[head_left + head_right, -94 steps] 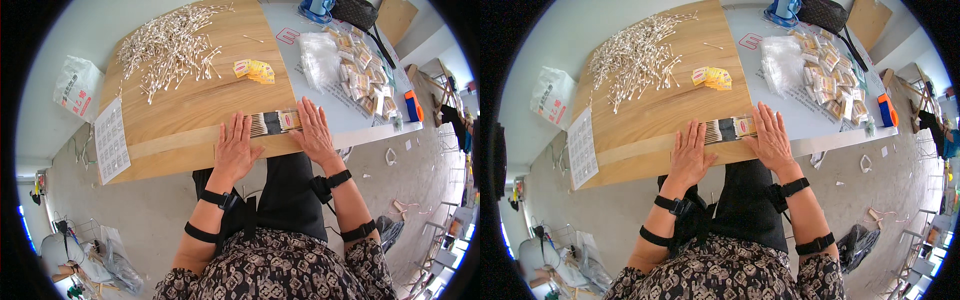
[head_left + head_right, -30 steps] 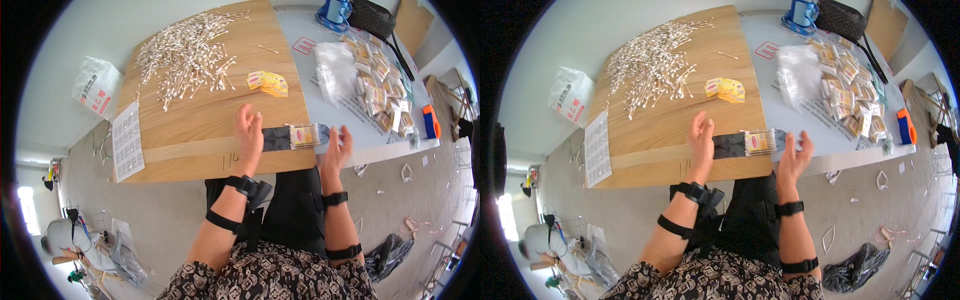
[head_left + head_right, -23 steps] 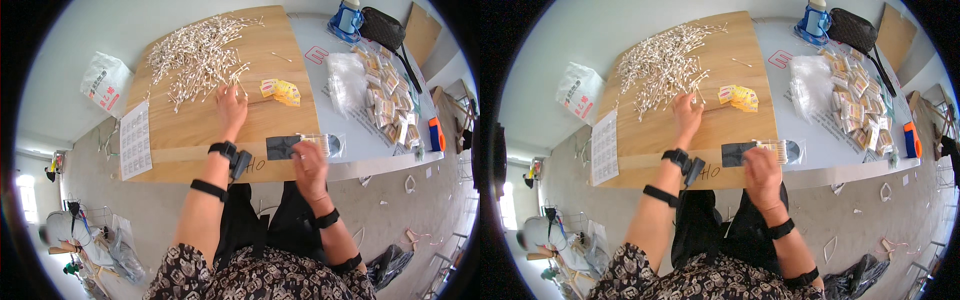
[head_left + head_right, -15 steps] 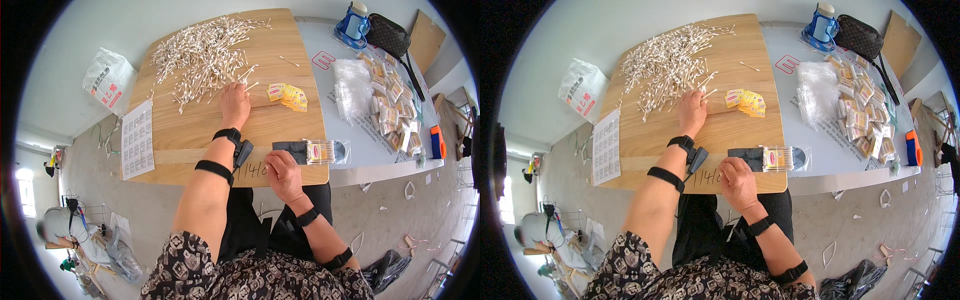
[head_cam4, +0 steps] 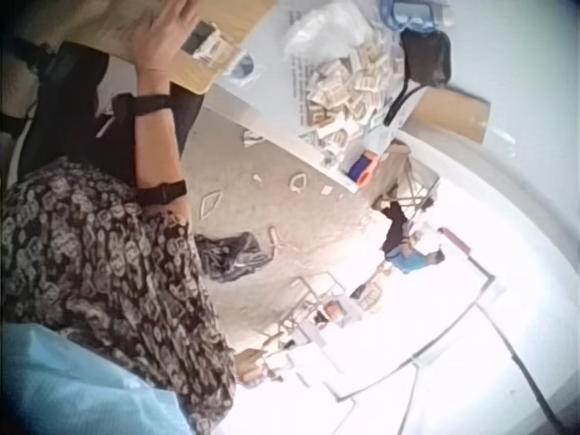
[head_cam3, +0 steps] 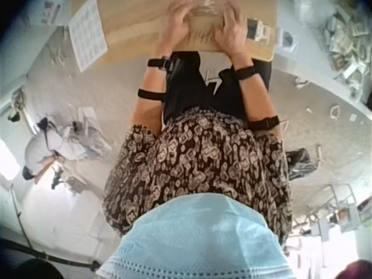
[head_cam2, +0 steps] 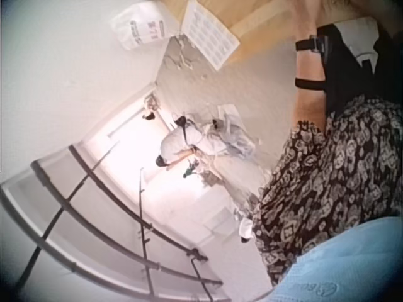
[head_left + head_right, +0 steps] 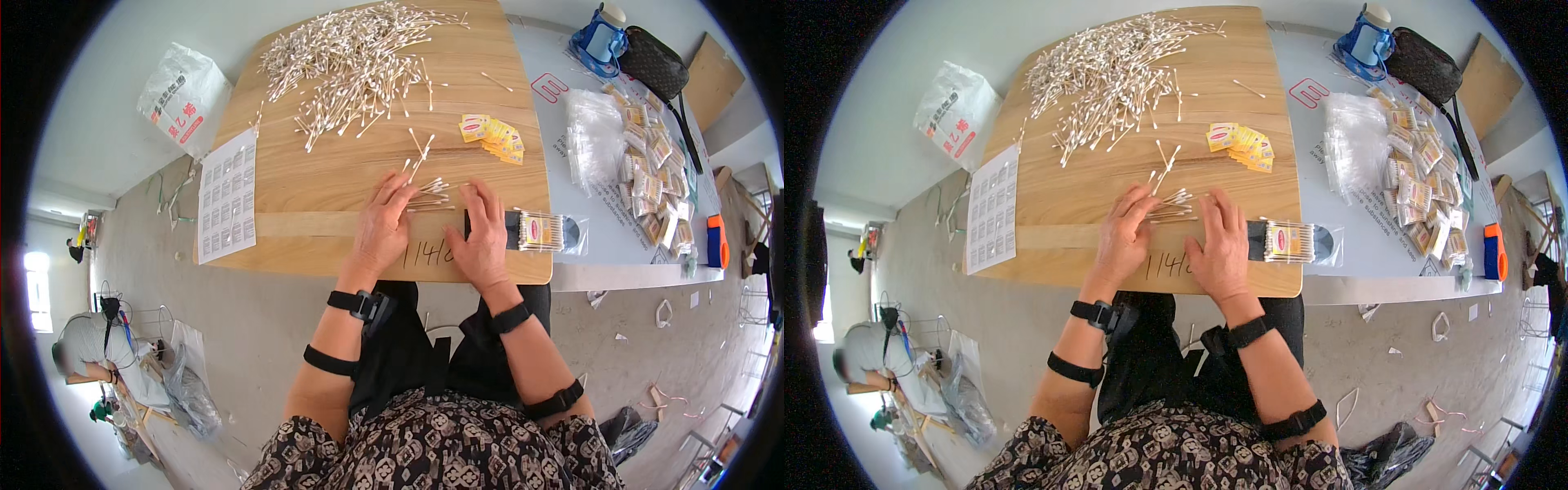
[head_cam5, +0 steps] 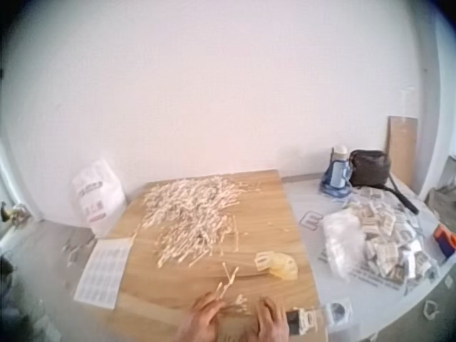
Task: The person is manually counting and arranging cotton swabs on a wooden table, then placing them into small plastic retail packages and sealing them.
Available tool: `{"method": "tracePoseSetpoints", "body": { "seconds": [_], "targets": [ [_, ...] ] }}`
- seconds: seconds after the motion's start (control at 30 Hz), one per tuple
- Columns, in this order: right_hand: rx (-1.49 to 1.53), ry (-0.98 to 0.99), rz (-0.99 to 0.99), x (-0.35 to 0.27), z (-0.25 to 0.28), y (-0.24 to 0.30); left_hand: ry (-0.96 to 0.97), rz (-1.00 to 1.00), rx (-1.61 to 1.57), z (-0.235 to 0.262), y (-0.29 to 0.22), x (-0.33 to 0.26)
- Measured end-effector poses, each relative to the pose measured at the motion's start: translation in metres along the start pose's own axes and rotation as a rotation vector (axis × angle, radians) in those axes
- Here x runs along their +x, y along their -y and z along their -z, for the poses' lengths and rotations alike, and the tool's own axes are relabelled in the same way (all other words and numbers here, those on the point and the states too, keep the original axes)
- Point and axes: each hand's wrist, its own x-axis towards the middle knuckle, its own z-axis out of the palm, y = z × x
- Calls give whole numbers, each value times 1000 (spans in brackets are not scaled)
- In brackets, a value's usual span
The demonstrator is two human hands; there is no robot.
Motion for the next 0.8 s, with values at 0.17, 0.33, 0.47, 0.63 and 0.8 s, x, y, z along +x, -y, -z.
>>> {"method": "tracePoseSetpoints", "body": {
  "seconds": [0.17, 0.33, 0.47, 0.63, 0.8],
  "targets": [
    [-155, 128, 137, 3, -1, -9, -183, 415, -917, 68, 62, 29],
    [-60, 28, 52, 2, -12, -8, -813, 645, -112, 155, 156, 39],
    [-61, 52, 60, 0, -7, -16, -135, -32, 15, 65, 36, 24],
    [59, -69, 155, -2, 1, -21, -333, 132, 181, 65, -46, -43],
    [106, 13, 93, -29, 8, -11, 835, 95, 14, 88, -55, -196]
  ]
}}
